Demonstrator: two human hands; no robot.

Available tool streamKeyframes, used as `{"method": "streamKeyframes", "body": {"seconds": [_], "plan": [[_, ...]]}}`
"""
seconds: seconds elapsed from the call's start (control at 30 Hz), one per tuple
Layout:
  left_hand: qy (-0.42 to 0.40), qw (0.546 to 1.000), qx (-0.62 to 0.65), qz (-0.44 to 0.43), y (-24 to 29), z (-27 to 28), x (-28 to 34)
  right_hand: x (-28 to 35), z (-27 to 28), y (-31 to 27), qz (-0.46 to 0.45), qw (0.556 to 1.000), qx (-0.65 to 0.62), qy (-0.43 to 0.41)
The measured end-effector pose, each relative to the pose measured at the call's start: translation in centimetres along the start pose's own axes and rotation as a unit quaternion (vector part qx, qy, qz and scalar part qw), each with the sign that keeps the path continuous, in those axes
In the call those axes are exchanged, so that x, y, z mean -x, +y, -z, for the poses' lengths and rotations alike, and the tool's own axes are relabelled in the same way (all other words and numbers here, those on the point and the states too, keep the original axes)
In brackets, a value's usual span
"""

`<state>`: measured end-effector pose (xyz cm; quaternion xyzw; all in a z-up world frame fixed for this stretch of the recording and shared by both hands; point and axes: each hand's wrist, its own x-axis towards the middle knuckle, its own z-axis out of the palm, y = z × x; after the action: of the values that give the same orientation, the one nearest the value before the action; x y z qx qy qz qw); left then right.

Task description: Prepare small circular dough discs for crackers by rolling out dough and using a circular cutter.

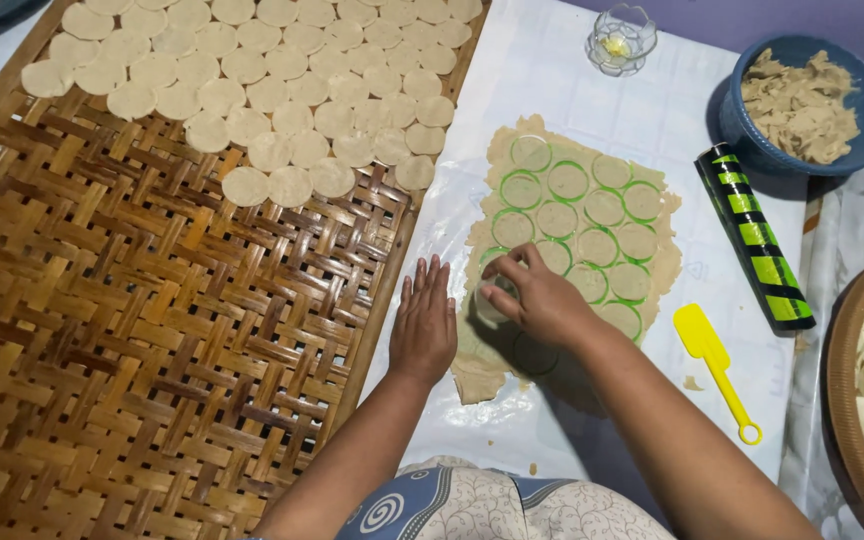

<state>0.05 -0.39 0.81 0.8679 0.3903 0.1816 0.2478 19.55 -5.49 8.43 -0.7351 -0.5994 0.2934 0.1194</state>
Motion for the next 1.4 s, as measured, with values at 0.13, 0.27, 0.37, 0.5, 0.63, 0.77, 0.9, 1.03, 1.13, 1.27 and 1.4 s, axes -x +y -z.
{"method": "streamKeyframes", "body": {"seconds": [0.13,0.27,0.37,0.5,0.63,0.77,0.9,1.03,1.13,1.27,1.4], "plan": [[-0.002,1.0,0.014,0.004,0.0,0.1,-0.1,0.6,-3.0,0.2,0.005,1.0,0.008,-0.027],[0.004,1.0,0.014,0.001,-0.1,-0.1,-0.1,0.5,-4.5,-0.3,-0.017,0.997,0.068,-0.016],[0.01,1.0,0.013,-0.005,-0.2,-0.2,-0.2,0.2,-4.1,-0.2,-0.005,0.996,0.081,-0.025],[0.022,1.0,0.0,-0.01,-0.3,-0.4,-0.1,0.2,-4.5,-0.2,-0.015,0.996,0.08,-0.028],[0.022,1.0,0.005,-0.012,-0.2,-0.5,0.0,0.7,-4.1,-0.3,0.02,0.994,0.094,-0.044],[0.025,1.0,-0.007,-0.01,-0.7,-0.9,-0.2,0.5,-4.4,-0.8,-0.016,0.996,0.081,-0.026],[0.015,1.0,-0.006,-0.003,-0.3,-0.5,-0.1,0.9,-4.4,-0.6,-0.021,0.999,0.045,-0.014],[0.003,1.0,-0.006,-0.002,-0.6,-0.8,-0.2,3.9,-2.9,0.9,-0.045,0.997,-0.044,0.037],[-0.003,1.0,-0.002,0.005,-0.3,-0.6,-0.2,9.0,-1.7,2.7,-0.125,0.988,-0.036,0.077],[-0.004,1.0,0.005,0.012,0.1,-0.1,-0.1,16.7,-1.9,5.7,-0.297,0.94,0.001,0.17],[0.059,0.998,0.003,-0.024,0.1,-0.6,0.0,20.9,-3.8,7.8,-0.415,0.884,0.11,0.185]]}}
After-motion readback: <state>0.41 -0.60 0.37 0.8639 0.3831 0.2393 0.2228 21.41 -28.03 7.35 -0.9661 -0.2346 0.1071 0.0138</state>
